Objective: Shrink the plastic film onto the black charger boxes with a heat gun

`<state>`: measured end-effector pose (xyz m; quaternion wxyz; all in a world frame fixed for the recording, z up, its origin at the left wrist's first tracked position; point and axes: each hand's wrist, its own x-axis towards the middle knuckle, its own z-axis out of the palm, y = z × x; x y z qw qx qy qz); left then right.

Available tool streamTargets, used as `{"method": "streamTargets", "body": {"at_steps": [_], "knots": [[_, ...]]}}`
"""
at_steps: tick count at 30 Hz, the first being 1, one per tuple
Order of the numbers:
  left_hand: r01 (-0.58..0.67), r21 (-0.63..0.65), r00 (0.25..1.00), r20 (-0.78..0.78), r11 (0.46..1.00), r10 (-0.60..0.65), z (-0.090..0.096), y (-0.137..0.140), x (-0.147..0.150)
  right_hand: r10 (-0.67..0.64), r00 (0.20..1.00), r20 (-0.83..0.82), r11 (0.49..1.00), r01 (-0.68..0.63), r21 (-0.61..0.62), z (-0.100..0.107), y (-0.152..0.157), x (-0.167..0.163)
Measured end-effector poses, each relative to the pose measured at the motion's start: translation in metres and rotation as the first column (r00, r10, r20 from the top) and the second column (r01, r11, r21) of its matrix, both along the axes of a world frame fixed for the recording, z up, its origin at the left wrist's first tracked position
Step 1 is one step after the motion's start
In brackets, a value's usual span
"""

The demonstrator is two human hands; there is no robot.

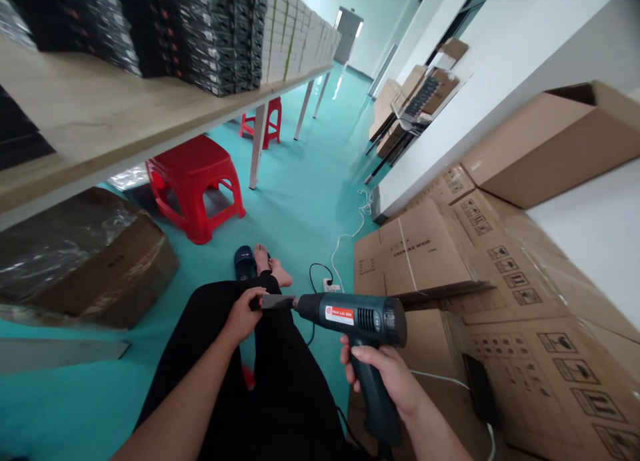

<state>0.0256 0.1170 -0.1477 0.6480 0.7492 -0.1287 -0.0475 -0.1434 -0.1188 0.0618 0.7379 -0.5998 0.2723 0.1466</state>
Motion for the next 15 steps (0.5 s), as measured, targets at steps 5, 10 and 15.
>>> {"method": "streamTargets", "body": {"at_steps": [5, 10, 15], "knots": [[-0.001, -0.006, 1.000, -0.005, 1.000, 0.001, 0.005, 0.001, -0.002, -0.026, 0.999, 0.019, 0.999, 0.027, -0.045, -0.005, 0.007, 0.005], [-0.024, -0.069, 0.995, -0.098, 0.997, 0.018, 0.011, 0.001, -0.002, 0.028, 1.000, 0.011, 0.999, -0.027, -0.018, -0.004, 0.004, 0.007], [-0.144, -0.323, 0.833, -0.550, 0.935, -0.061, 0.014, 0.001, -0.005, -0.082, 0.994, 0.067, 0.996, 0.085, -0.038, 0.002, -0.004, 0.011]]}}
